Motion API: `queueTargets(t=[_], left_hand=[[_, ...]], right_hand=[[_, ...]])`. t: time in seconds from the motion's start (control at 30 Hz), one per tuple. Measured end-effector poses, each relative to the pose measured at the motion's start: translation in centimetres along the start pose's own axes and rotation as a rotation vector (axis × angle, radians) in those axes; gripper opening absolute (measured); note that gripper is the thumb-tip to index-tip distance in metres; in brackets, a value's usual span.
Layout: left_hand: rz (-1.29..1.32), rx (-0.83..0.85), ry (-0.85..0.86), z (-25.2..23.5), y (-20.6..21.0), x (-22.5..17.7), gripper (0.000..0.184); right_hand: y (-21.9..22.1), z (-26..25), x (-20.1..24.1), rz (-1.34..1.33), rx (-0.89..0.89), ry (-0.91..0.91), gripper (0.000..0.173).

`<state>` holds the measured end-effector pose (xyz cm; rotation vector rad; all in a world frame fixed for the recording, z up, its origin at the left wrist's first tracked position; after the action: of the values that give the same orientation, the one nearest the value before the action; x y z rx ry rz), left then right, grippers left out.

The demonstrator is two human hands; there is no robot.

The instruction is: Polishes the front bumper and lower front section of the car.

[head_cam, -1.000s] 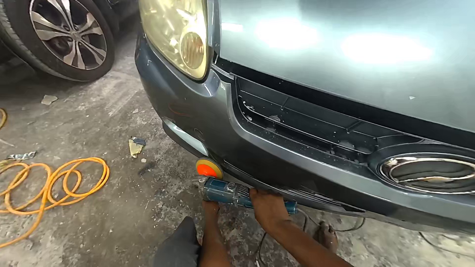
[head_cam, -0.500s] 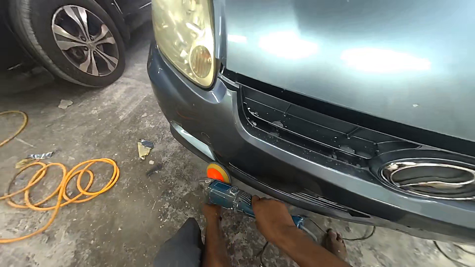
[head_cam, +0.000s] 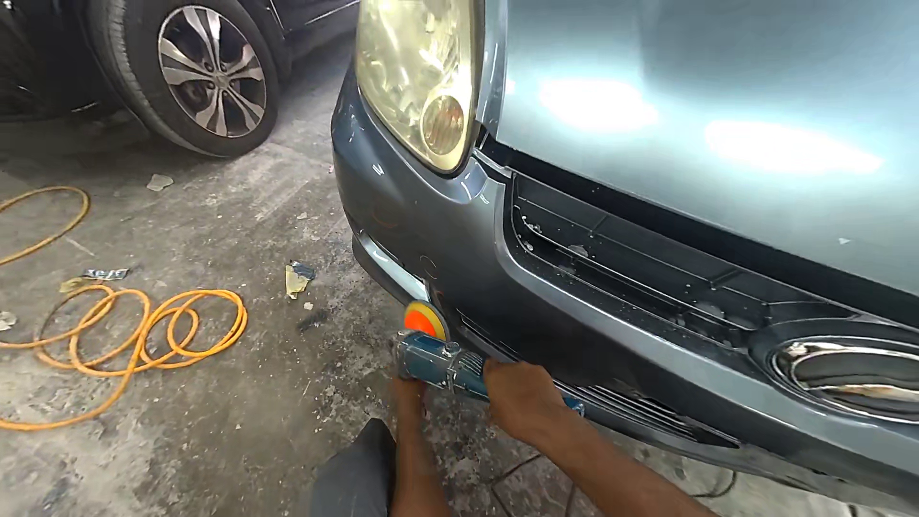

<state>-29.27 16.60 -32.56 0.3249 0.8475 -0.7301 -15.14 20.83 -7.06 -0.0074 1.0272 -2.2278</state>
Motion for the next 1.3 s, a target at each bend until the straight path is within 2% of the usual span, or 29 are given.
queueTargets(t=[0.13, 0.27, 0.37, 0.43, 0.5, 0.6, 0.7, 0.93, 1.1, 1.2, 1.3], left_hand=[[-0.06, 0.018, -0.058, 1.2, 1.6, 3.9, 0.045], [0.04, -0.026, 0.076, 1.6, 1.5, 1.5, 0.049], [0.354, -0.036, 0.12, -0.8, 1.8, 1.1, 0.041], [0.399, -0.046, 0.12, -0.9, 1.9, 0.8, 0.04], [0.231, -0.065, 0.147, 0.6, 1.9, 0.7, 0.044], [-0.077, -0.064, 0.092, 1.0, 2.2, 4.2, 0.052], [-0.16, -0.002, 0.023, 2.5, 3.4, 7.2, 0.055], [-0.446, 0.186, -0.079, 8.8, 6.4, 10.2, 0.062], [-0.434, 0.264, -0.12, 10.2, 8.3, 14.4, 0.061], [-0.424, 0.259, -0.157, 10.5, 8.8, 14.9, 0.07], [-0.386, 0.267, -0.122, 11.0, 8.9, 15.0, 0.07]], right_hand=[[3.1, -0.2, -1.3, 0.036, 0.047, 0.021, 0.056], [4.8, 0.8, -1.5, -0.004, -0.093, 0.05, 0.054], [5.2, 0.8, -1.2, -0.045, -0.179, 0.069, 0.056], [5.1, 0.1, -1.6, -0.05, -0.189, 0.061, 0.057], [5.7, -1.1, -2.5, -0.041, -0.142, 0.025, 0.056], [8.3, -2.8, -4.5, -0.035, -0.062, -0.032, 0.056], [12.7, -3.4, -7.1, -0.071, -0.048, -0.03, 0.055], [21.8, -1.0, -12.7, -0.149, -0.014, 0.046, 0.053], [27.1, 0.8, -15.2, -0.141, -0.044, 0.076, 0.052], [27.1, 1.0, -16.1, -0.156, -0.048, 0.069, 0.05], [27.2, 0.6, -16.9, -0.212, -0.036, 0.029, 0.048]])
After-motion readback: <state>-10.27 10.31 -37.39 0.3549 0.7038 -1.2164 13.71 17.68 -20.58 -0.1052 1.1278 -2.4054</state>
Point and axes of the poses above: each hand's wrist, its own z-axis away from the middle knuckle, its own y-axis out of the palm, x = y × z, the point moved 5 cm from there along -z, towards the middle knuckle, and after that the axes turned 13 degrees about z, right-handed, at the moved point
